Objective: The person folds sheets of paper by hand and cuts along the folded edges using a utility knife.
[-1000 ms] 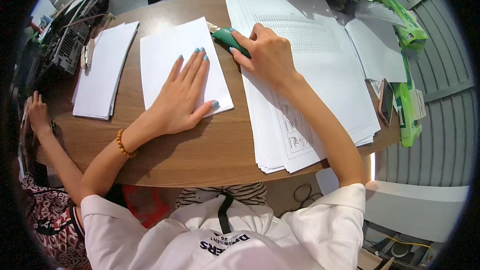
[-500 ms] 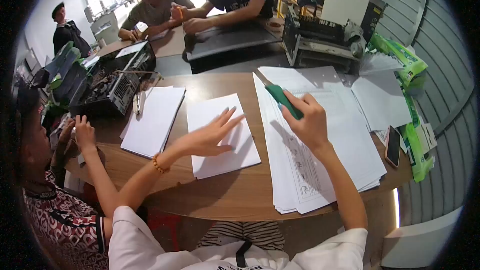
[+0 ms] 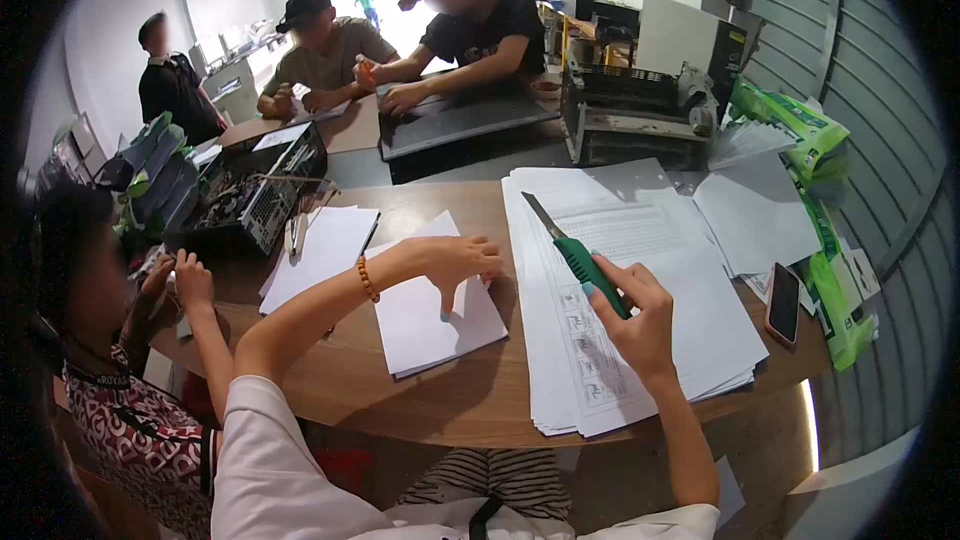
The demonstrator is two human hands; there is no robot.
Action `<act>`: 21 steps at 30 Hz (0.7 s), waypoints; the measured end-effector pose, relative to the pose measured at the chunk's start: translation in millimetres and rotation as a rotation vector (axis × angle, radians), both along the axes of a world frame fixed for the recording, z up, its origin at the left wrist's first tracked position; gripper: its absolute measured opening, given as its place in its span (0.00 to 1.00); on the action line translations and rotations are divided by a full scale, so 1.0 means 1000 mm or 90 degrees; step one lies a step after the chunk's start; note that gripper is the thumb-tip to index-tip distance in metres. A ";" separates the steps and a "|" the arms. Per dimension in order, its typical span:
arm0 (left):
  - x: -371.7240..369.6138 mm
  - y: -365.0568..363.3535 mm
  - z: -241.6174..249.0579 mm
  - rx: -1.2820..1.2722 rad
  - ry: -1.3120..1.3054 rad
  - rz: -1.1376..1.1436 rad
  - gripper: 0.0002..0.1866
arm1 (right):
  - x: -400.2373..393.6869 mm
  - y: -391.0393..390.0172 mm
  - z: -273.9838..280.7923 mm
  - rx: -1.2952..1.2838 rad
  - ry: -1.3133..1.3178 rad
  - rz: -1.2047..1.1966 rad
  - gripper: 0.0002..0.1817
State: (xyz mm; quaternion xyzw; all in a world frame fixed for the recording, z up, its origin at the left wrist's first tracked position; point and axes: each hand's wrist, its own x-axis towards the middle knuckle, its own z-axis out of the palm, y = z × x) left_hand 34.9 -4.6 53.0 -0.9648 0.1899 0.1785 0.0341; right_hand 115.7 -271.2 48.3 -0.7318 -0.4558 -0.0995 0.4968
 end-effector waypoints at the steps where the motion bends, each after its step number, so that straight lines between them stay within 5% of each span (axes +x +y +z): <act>1: 0.002 -0.001 0.001 0.008 0.000 -0.006 0.33 | -0.001 -0.003 0.000 0.004 0.006 0.000 0.18; 3: -0.001 0.000 0.002 0.006 0.065 0.090 0.33 | 0.000 -0.008 -0.002 0.017 0.016 -0.006 0.18; 7: -0.010 0.007 0.007 -0.014 0.032 0.039 0.30 | 0.001 -0.016 -0.009 0.023 0.026 -0.015 0.18; 16: -0.067 -0.010 0.089 0.125 -0.351 0.083 0.10 | 0.004 -0.036 -0.014 0.074 0.054 -0.035 0.17; 19: -0.089 -0.043 0.066 0.356 -0.557 0.157 0.05 | 0.000 -0.043 -0.014 0.059 0.061 -0.041 0.18; 21: -0.097 -0.057 0.026 0.284 -0.423 0.247 0.07 | -0.003 -0.044 -0.019 0.047 0.043 -0.045 0.19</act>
